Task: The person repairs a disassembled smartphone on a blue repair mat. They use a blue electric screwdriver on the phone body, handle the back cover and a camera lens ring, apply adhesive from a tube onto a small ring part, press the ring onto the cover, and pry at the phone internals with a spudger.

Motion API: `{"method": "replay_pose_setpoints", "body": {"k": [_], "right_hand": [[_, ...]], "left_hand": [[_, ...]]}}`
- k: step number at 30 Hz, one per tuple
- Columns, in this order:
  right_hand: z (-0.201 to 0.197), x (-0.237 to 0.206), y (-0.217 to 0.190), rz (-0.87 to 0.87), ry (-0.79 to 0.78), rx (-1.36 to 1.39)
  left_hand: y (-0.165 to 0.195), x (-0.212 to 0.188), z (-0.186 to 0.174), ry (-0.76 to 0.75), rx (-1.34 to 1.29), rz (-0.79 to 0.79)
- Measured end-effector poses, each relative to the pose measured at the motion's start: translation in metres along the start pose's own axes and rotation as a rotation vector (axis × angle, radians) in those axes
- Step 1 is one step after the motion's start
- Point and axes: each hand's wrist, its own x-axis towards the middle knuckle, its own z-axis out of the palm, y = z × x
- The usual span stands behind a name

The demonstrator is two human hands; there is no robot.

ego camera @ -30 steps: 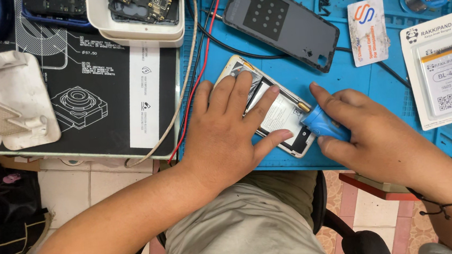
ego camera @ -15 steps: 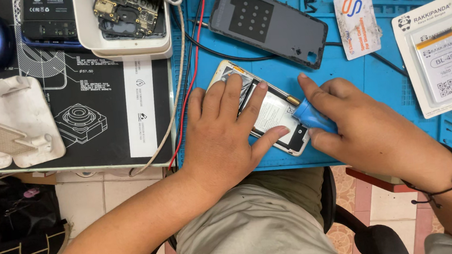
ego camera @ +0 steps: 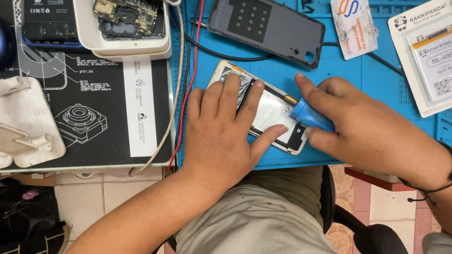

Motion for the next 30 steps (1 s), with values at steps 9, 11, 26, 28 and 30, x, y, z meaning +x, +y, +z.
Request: {"method": "replay_pose_setpoints", "body": {"k": [9,11,26,28,30], "right_hand": [[0.001,0.011,-0.011,0.032,0.018,-0.005],[0.000,0.010,-0.012,0.035,0.016,-0.012],[0.004,0.006,-0.012,0.051,0.019,-0.062],[0.004,0.005,-0.013,0.047,0.033,-0.053],[0.005,0.004,-0.014,0.083,0.028,-0.052]], "left_hand": [[0.002,0.001,-0.002,0.009,0.009,-0.041],[0.002,0.001,-0.002,0.006,0.004,-0.040],[0.003,0.000,-0.001,0.001,0.018,-0.045],[0.004,0.000,0.000,-0.009,0.013,-0.050],[0.004,0.000,0.000,-0.018,0.012,-0.059]]}}
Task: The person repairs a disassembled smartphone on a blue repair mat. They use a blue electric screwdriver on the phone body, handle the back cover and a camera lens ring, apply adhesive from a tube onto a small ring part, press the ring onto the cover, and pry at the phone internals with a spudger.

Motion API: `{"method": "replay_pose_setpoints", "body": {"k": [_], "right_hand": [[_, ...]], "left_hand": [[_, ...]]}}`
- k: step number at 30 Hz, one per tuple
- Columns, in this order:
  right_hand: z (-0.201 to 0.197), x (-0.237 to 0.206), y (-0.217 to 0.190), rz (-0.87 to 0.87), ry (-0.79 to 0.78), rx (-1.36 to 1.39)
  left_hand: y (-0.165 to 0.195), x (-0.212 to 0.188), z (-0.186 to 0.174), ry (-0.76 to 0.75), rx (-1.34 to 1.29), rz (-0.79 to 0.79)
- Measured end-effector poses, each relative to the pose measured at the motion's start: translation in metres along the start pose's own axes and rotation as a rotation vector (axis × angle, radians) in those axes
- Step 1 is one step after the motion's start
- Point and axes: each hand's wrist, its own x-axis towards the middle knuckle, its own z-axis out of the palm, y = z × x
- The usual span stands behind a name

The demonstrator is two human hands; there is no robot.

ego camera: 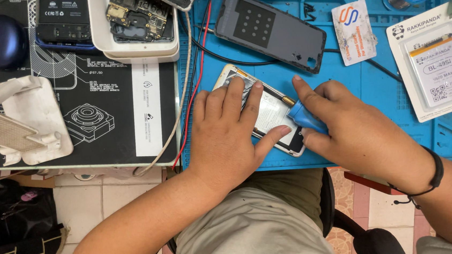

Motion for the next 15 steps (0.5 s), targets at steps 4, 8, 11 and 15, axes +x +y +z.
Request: {"method": "replay_pose_setpoints", "body": {"k": [4,8,11,15], "right_hand": [[0.0007,0.0022,0.0002,-0.090,0.043,0.011],[0.0011,0.0045,0.0014,-0.055,0.011,0.014],[0.0004,0.0023,0.0014,-0.054,0.011,0.004],[-0.0019,-0.0027,0.0003,0.011,-0.027,-0.002]], "left_hand": [[0.0001,-0.0003,-0.0005,0.026,0.006,0.009],[0.0007,0.0000,-0.0016,0.024,0.001,0.009],[0.0010,0.0003,-0.0011,0.028,0.011,0.007],[-0.0007,-0.0001,-0.0005,0.021,0.002,0.008]]}}
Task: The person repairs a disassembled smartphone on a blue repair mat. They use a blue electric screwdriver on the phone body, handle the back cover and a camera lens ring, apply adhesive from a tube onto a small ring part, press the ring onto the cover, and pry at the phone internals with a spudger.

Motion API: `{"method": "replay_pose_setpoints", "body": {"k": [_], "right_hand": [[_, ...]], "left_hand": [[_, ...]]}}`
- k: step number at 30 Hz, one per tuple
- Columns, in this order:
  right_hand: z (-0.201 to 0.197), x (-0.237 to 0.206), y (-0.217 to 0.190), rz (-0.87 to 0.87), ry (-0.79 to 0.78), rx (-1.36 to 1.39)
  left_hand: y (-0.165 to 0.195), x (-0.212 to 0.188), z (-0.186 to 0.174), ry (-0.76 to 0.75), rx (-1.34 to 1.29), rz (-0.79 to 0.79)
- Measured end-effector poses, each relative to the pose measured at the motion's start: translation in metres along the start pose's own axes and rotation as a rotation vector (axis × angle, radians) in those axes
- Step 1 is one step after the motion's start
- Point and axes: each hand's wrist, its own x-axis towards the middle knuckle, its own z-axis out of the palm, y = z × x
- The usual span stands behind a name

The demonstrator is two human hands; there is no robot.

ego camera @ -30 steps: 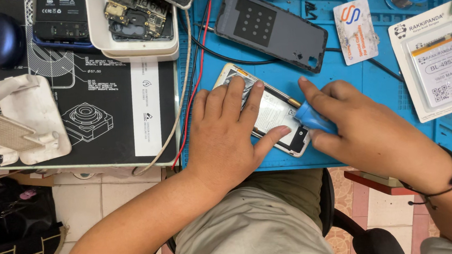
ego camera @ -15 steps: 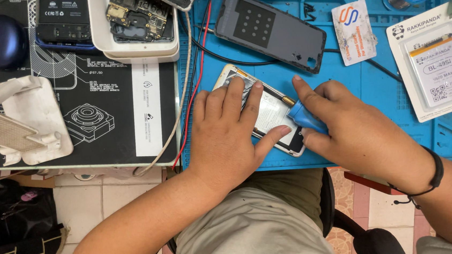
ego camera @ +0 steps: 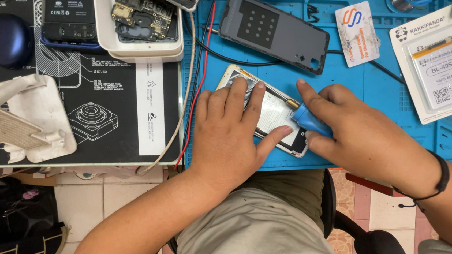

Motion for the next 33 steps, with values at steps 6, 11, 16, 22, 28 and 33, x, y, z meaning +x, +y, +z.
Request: {"method": "replay_pose_setpoints", "body": {"k": [6,11,16,22,28,33], "right_hand": [[-0.0002,-0.0006,-0.0040,0.002,0.013,-0.010],[0.0006,-0.0023,-0.0054,0.023,0.016,-0.016],[0.0005,-0.0027,-0.0013,-0.046,0.042,0.013],[0.0040,0.0026,0.0006,-0.085,0.058,0.029],[0.0013,0.0029,0.0003,-0.095,0.058,0.023],[0.0001,0.0036,-0.0016,-0.115,0.065,0.019]], "left_hand": [[-0.0001,-0.0003,-0.0007,0.003,-0.015,-0.005],[0.0004,0.0000,0.0001,0.004,-0.012,-0.001],[-0.0001,-0.0009,0.0001,0.002,-0.020,-0.008],[0.0029,-0.0006,-0.0004,0.013,0.011,-0.006],[0.0018,-0.0007,-0.0008,-0.009,-0.013,-0.006],[0.0022,0.0006,-0.0022,-0.008,-0.006,-0.004]]}}
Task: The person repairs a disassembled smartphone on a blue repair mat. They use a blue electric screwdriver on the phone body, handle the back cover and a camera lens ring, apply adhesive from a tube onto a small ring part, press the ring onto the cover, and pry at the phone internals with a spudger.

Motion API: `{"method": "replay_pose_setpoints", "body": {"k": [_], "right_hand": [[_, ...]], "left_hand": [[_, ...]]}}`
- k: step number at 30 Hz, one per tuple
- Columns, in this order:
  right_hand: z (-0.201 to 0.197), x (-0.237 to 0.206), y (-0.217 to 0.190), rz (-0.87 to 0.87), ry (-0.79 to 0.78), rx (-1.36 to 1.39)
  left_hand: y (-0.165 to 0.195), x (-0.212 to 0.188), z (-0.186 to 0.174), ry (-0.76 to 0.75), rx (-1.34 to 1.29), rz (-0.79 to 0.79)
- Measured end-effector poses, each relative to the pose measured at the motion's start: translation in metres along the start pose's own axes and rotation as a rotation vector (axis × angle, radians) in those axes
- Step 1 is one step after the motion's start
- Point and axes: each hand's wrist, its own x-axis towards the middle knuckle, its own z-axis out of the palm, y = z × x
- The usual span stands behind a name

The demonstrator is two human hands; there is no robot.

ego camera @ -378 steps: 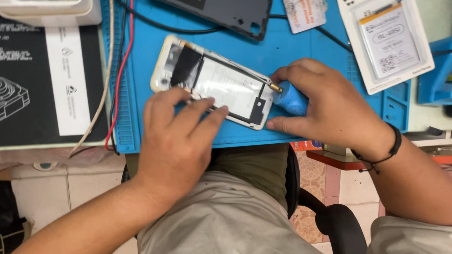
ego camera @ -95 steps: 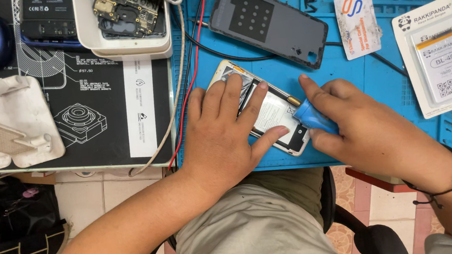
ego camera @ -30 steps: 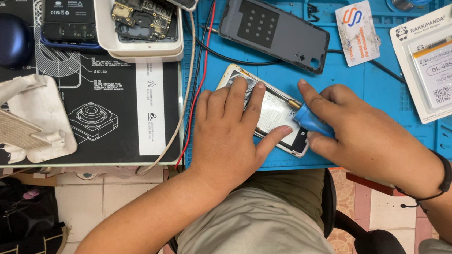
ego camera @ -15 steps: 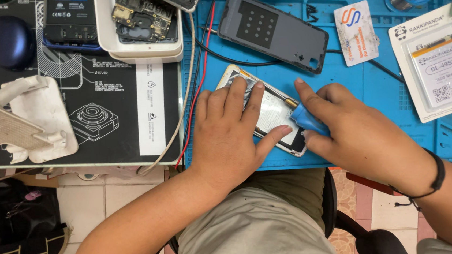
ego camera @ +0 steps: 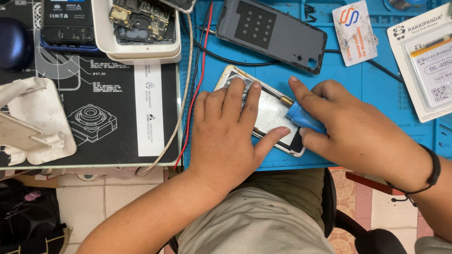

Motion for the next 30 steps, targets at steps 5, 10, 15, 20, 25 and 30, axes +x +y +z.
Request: {"method": "replay_pose_setpoints", "body": {"k": [5,10,15,20,25,30], "right_hand": [[0.001,-0.001,-0.004,0.078,-0.014,-0.018],[0.002,-0.001,-0.003,0.015,0.016,0.001],[0.000,-0.002,-0.001,0.028,0.006,-0.007],[0.004,-0.004,-0.002,0.088,0.002,-0.010],[0.004,-0.013,0.004,-0.005,0.069,0.094],[-0.011,-0.059,0.023,0.033,-0.050,0.102]], "left_hand": [[0.001,0.000,0.001,-0.002,0.003,-0.014],[-0.001,0.000,0.001,0.003,-0.011,-0.004],[-0.002,-0.001,0.001,0.018,-0.015,0.008],[-0.001,-0.003,0.003,0.003,-0.035,-0.010],[0.005,0.008,-0.018,0.034,-0.100,-0.017],[0.008,-0.008,-0.072,0.064,-0.112,0.042]]}}
